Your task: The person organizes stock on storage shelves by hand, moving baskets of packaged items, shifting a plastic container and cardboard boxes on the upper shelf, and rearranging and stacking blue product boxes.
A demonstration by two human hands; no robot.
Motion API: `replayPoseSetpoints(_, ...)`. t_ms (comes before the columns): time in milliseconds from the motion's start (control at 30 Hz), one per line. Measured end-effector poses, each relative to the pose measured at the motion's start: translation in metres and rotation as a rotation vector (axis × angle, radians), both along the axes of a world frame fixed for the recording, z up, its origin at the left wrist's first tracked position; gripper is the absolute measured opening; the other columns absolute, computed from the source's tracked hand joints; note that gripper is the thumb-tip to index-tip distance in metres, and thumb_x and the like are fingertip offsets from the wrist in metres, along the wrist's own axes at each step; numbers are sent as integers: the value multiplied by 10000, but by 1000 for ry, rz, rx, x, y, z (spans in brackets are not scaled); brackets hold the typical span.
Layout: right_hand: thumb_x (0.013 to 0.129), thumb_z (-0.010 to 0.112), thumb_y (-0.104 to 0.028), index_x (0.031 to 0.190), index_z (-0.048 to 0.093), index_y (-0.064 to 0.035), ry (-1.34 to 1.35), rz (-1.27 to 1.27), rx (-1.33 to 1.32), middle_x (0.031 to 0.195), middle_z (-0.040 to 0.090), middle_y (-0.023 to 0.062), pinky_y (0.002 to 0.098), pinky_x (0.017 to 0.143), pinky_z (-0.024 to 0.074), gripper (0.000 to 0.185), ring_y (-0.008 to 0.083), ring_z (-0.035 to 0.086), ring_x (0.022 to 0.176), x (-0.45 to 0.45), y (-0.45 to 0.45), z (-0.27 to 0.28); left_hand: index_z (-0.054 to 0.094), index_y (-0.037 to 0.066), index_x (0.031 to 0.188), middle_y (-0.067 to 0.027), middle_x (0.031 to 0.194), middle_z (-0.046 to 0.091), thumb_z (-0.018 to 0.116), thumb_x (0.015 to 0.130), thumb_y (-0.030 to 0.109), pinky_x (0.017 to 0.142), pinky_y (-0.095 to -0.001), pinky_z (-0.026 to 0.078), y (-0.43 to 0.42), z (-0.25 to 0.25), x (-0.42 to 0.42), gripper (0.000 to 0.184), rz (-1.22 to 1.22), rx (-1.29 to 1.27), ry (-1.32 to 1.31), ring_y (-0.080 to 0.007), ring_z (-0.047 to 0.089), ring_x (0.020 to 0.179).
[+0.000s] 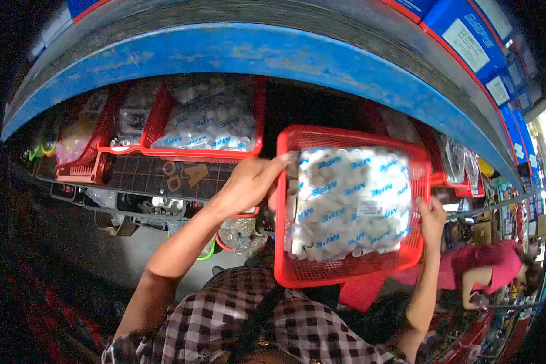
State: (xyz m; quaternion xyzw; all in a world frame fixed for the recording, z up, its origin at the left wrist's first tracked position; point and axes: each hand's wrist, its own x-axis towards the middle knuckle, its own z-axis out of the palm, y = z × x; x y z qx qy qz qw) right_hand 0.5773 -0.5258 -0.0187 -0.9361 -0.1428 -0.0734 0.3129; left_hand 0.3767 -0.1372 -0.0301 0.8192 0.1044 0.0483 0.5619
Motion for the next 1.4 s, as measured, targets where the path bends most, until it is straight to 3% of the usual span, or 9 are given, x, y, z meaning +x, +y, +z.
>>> replayPoseSetpoints(67, 835, 640, -197, 815, 624, -30, 55, -20, 234, 676, 575, -15, 248, 539, 385, 169, 89, 485, 584, -4, -18, -32, 603, -27, 696, -111, 556, 571, 454, 951, 435, 563, -325, 448, 6, 13, 11, 548, 22, -133, 6, -138, 557, 562)
replayPoseSetpoints(233, 862, 589, -215, 886, 575, -90, 421, -135, 821, 705, 537, -17, 242, 555, 397, 129, 106, 503, 598, -63, 4, -75, 609, -1, 917, -171, 782, 613, 535, 892, 427, 684, -375, 467, 18, -24, 17, 435, 177, 98, -183, -291, 595, 729)
replayPoseSetpoints(300, 884, 551, -285, 911, 567, -94, 523, -32, 888, 749, 544, -18, 240, 573, 385, 194, 97, 494, 635, -77, -4, -90, 576, 17, 1110, -275, 1155, 511, 560, 872, 422, 851, -460, 460, 0, -8, -9, 470, 119, 329, 38, -426, 548, 1006)
replayPoseSetpoints(400, 851, 569, -308, 876, 560, -100, 462, -183, 996, 722, 528, -25, 255, 561, 382, 209, 118, 487, 622, -130, 40, -37, 544, 56, 1236, -216, 1350, 432, 628, 852, 332, 991, -459, 411, -19, -14, -54, 480, -77, 423, -261, -376, 442, 1243)
replayPoseSetpoints(500, 850, 587, -300, 896, 567, -107, 664, -447, 1115, 713, 537, -20, 270, 539, 397, 199, 133, 501, 605, -120, 23, -39, 639, 47, 1044, -178, 1208, 550, 711, 793, 157, 896, -385, 471, -2, -18, -84, 283, -107, 55, -312, -335, 560, 1089)
replayPoseSetpoints(633, 841, 627, -313, 982, 582, -108, 527, -429, 1162, 771, 557, -22, 287, 567, 426, 253, 141, 529, 646, -129, -28, -91, 636, 84, 969, -190, 784, 641, 525, 914, 396, 715, -431, 484, 4, -46, -102, 336, -369, 37, 156, -369, 632, 767)
replayPoseSetpoints(800, 907, 477, -398, 1203, 545, -79, 581, -241, 1072, 1099, 583, 78, 375, 883, 402, 440, 213, 525, 1000, -162, 57, -82, 112, 83, 1467, -228, 964, 651, 489, 924, 468, 781, -425, 500, -31, -58, -49, 765, -501, -231, 146, -375, 637, 841)
replayPoseSetpoints(1100, 930, 428, -437, 1160, 542, -13, 481, 7, 935, 990, 598, 121, 411, 806, 434, 496, 224, 535, 863, -128, 113, -112, 441, -9, 1301, -195, 1035, 637, 589, 901, 363, 809, -370, 483, -19, -100, -46, 566, -115, -138, -256, -277, 626, 930)
replayPoseSetpoints(1400, 953, 379, -477, 1117, 539, 52, 438, 345, 958, 882, 614, 164, 447, 729, 465, 577, 235, 545, 725, -42, 186, -122, 527, 71, 1245, -175, 1006, 650, 574, 864, 450, 825, -421, 479, -20, -136, -200, 540, 533, -59, 234, -328, 627, 949)
